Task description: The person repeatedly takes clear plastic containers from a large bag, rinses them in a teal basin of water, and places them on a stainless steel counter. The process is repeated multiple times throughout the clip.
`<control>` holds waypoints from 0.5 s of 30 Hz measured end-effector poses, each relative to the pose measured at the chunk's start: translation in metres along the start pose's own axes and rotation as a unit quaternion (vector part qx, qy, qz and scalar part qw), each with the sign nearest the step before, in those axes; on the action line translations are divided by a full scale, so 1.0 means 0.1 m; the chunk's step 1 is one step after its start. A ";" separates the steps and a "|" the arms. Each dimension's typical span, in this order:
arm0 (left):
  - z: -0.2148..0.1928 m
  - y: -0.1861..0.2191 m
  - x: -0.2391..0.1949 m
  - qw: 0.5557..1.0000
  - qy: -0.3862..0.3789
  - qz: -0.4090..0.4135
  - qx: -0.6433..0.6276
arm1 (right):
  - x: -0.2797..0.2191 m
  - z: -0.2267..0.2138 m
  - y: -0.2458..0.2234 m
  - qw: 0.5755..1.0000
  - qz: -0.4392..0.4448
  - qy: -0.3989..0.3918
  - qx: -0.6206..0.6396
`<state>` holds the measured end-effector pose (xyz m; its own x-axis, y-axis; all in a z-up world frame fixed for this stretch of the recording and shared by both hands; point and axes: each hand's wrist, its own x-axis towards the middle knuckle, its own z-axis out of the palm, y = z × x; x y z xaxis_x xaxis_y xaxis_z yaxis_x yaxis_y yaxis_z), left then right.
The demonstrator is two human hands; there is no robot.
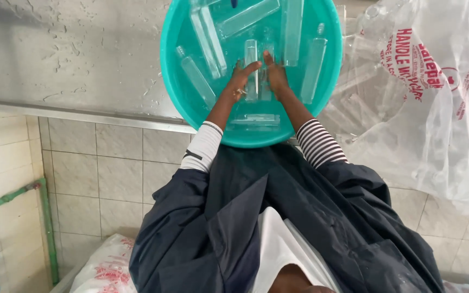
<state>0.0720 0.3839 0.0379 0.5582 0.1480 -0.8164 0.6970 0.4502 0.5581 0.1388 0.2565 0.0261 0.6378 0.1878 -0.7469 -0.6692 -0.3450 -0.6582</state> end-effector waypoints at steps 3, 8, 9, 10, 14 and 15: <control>0.13 -0.09 0.04 0.996 0.000 0.047 -0.080 | -0.01 -0.09 0.03 0.999 -0.007 0.047 -0.004; 0.16 -0.23 0.12 0.999 0.036 -0.002 -0.021 | 0.14 -0.12 0.10 0.996 -0.031 0.032 -0.071; 0.15 -0.14 0.15 0.999 0.040 -0.002 -0.024 | 0.24 -0.11 0.04 0.996 -0.031 0.028 -0.073; 0.17 -0.17 0.13 0.998 0.049 0.004 -0.031 | 0.27 -0.13 0.10 0.994 -0.035 0.019 -0.102; 0.13 -0.26 0.17 0.998 0.048 0.046 -0.003 | 0.27 -0.08 0.12 0.999 -0.006 0.027 -0.035; 0.14 -0.17 0.17 0.998 0.046 0.052 0.000 | 0.52 -0.09 0.19 0.999 -0.012 0.028 -0.031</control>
<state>0.0757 0.3668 0.0161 0.5839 0.2735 -0.7644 0.6376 0.4283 0.6403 0.1627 0.2514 -0.0242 0.6746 0.1445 -0.7239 -0.6299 -0.3986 -0.6666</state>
